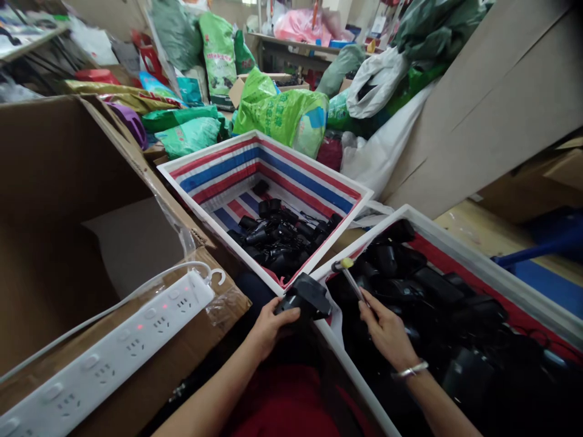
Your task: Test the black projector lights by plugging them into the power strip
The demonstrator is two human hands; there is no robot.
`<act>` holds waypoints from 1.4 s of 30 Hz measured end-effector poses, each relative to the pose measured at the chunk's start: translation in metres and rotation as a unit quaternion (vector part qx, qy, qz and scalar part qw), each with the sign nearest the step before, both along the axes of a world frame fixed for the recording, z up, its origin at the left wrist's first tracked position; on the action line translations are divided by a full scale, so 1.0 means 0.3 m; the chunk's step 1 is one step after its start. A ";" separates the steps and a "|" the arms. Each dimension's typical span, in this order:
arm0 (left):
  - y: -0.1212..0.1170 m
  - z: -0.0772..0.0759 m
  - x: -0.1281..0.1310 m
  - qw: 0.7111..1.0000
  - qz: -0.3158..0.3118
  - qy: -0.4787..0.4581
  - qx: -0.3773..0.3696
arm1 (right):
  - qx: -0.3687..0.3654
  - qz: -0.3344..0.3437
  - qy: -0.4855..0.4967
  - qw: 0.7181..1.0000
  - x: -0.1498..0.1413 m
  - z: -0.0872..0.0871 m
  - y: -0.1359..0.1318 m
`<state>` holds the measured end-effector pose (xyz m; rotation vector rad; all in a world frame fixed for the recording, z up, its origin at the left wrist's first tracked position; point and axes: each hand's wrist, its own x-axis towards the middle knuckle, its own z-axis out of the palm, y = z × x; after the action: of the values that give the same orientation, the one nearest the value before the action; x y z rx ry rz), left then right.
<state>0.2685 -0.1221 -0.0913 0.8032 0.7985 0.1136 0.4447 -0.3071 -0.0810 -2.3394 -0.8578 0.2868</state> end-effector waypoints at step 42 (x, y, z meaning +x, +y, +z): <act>-0.013 0.290 -0.125 0.845 0.161 0.063 0.505 | 0.331 0.182 -0.078 0.923 -0.304 0.179 0.341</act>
<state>0.2310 -0.1261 -0.0043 1.6773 0.9892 0.8466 0.3536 -0.2047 -0.0273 -1.5825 -1.2409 -0.0469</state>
